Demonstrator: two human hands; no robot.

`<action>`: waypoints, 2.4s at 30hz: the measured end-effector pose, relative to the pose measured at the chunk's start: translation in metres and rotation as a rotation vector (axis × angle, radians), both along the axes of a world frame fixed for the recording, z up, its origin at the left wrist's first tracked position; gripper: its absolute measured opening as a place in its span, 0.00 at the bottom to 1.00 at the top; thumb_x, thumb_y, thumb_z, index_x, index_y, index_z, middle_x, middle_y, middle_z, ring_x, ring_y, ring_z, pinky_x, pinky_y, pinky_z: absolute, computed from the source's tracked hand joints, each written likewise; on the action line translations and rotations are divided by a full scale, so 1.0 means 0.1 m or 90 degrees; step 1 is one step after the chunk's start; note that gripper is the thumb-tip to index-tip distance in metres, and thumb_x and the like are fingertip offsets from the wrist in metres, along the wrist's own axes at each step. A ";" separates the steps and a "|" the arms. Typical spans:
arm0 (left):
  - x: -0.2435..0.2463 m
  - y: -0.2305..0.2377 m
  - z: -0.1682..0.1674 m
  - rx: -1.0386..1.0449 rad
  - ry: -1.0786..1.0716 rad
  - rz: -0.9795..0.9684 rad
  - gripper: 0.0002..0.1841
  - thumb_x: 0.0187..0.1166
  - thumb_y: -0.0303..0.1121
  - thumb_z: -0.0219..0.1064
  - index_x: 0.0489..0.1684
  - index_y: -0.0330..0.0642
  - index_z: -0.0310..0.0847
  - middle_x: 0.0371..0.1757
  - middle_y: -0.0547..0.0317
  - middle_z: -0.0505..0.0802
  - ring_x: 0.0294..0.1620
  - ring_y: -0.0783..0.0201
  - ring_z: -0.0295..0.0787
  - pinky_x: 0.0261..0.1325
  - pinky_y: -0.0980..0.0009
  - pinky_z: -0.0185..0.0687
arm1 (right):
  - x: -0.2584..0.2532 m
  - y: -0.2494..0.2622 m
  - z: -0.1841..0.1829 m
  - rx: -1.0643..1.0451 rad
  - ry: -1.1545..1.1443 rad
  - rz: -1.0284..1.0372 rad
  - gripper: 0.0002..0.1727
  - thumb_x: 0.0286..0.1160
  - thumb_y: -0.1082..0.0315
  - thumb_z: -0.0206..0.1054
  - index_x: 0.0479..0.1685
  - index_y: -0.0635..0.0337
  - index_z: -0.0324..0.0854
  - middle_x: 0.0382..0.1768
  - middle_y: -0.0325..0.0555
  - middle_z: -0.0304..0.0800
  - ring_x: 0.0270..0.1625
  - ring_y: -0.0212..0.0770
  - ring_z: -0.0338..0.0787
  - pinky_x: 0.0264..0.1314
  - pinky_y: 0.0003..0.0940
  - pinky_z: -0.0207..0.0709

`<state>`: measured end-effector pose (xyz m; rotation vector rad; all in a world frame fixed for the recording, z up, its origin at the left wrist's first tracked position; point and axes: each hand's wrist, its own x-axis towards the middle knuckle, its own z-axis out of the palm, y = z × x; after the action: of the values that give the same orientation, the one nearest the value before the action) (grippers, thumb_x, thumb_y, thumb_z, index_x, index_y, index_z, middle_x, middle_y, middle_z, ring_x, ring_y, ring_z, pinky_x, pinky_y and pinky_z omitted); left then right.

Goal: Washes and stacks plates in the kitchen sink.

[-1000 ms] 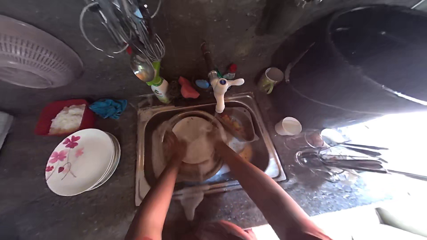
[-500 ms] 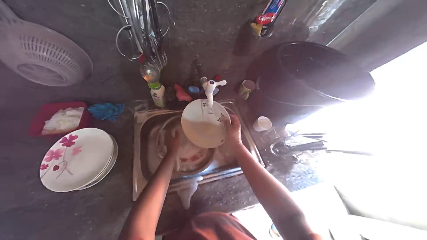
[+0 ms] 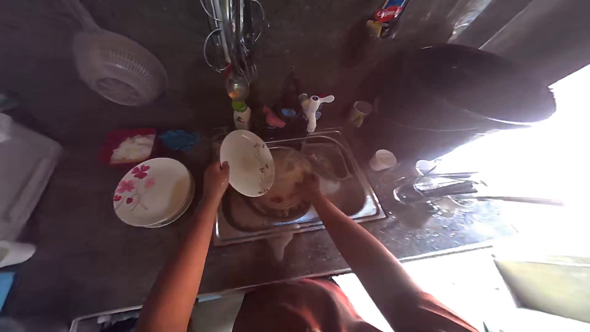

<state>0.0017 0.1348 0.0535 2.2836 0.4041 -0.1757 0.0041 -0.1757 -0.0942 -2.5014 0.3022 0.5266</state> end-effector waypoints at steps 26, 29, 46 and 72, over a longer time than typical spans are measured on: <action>-0.10 -0.01 -0.01 0.313 -0.267 -0.123 0.19 0.91 0.35 0.56 0.59 0.24 0.84 0.38 0.27 0.92 0.39 0.27 0.92 0.43 0.32 0.84 | 0.14 0.02 0.62 0.176 -0.210 -0.109 0.21 0.91 0.64 0.56 0.78 0.59 0.77 0.72 0.63 0.83 0.74 0.63 0.82 0.77 0.62 0.71; -0.22 0.47 0.13 0.255 -0.133 0.068 0.25 0.94 0.41 0.50 0.70 0.24 0.76 0.53 0.20 0.89 0.59 0.24 0.88 0.63 0.28 0.77 | 0.22 -0.04 0.75 0.139 -0.162 -0.151 0.23 0.93 0.61 0.54 0.80 0.60 0.74 0.66 0.70 0.85 0.68 0.69 0.85 0.72 0.67 0.73; -0.95 1.34 -0.27 0.303 -0.152 0.399 0.40 0.82 0.36 0.66 0.89 0.24 0.51 0.86 0.16 0.59 0.88 0.22 0.54 0.88 0.39 0.53 | 0.27 0.49 -0.33 -0.064 0.073 0.018 0.33 0.86 0.64 0.59 0.87 0.72 0.59 0.85 0.71 0.62 0.87 0.66 0.64 0.86 0.61 0.62; 0.69 -1.00 -1.64 0.140 0.288 -0.075 0.32 0.88 0.43 0.60 0.83 0.26 0.65 0.79 0.30 0.78 0.81 0.40 0.75 0.81 0.46 0.69 | 0.56 0.18 -0.48 0.130 0.024 -0.222 0.33 0.88 0.50 0.60 0.79 0.70 0.69 0.70 0.67 0.82 0.74 0.59 0.82 0.79 0.54 0.72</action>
<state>0.0704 0.0347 -0.1102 2.4789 0.5397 -0.7497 0.0600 -0.1572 -0.1426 -2.1801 0.6503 0.4370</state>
